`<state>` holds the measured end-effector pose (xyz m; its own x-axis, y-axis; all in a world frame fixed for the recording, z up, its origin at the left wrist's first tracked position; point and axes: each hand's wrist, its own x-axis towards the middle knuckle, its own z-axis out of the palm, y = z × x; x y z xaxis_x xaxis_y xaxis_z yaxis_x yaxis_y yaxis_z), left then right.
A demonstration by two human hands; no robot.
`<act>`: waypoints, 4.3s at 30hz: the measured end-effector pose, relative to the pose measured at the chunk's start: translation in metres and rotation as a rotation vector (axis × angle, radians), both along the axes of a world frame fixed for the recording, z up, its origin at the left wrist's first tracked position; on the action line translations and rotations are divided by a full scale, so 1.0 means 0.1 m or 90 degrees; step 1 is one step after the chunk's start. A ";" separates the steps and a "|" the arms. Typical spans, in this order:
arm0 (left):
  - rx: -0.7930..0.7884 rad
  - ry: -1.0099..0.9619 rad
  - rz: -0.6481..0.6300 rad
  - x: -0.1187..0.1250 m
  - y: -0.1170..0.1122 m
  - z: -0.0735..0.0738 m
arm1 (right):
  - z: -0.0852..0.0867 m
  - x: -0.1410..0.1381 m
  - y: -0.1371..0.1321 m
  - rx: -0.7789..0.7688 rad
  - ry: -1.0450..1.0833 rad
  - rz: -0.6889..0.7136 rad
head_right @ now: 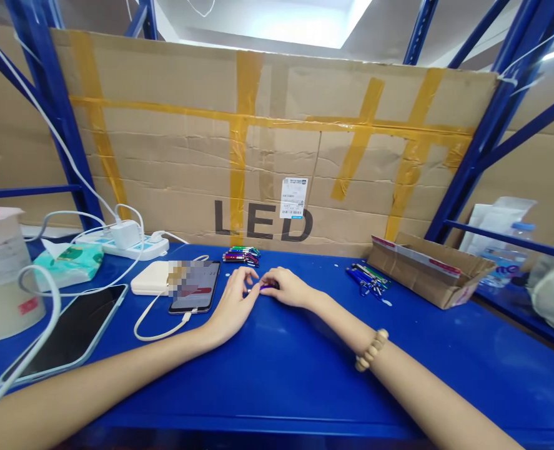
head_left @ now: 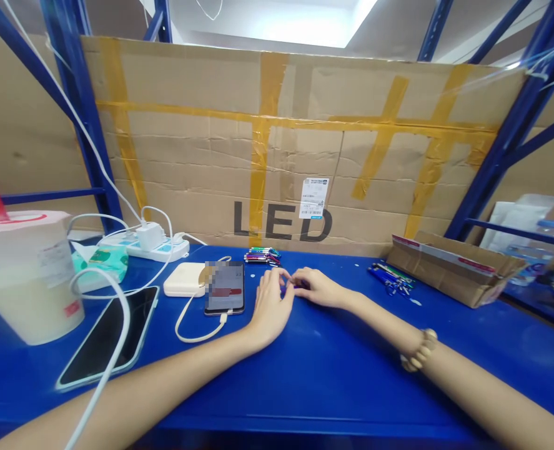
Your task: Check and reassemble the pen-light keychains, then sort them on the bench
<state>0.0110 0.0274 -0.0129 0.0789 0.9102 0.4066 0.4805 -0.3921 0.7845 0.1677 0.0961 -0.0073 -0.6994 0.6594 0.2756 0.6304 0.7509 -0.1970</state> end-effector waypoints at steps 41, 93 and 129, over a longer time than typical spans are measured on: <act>-0.030 -0.100 -0.101 0.05 0.03 -0.01 | 0.02 0.15 -0.49 -0.181 0.264 -0.020; -0.215 -0.444 -0.120 0.05 0.01 0.08 | 0.04 0.11 -0.53 -0.213 0.212 0.011; -0.093 -0.371 -0.239 0.03 0.03 0.09 | 0.09 0.12 -0.56 -0.063 0.226 -0.132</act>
<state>0.0143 0.0306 -0.0037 0.2044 0.9125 0.3544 -0.1803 -0.3207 0.9298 0.1793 0.0405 0.0015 -0.4225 0.8113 0.4041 0.6463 0.5823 -0.4933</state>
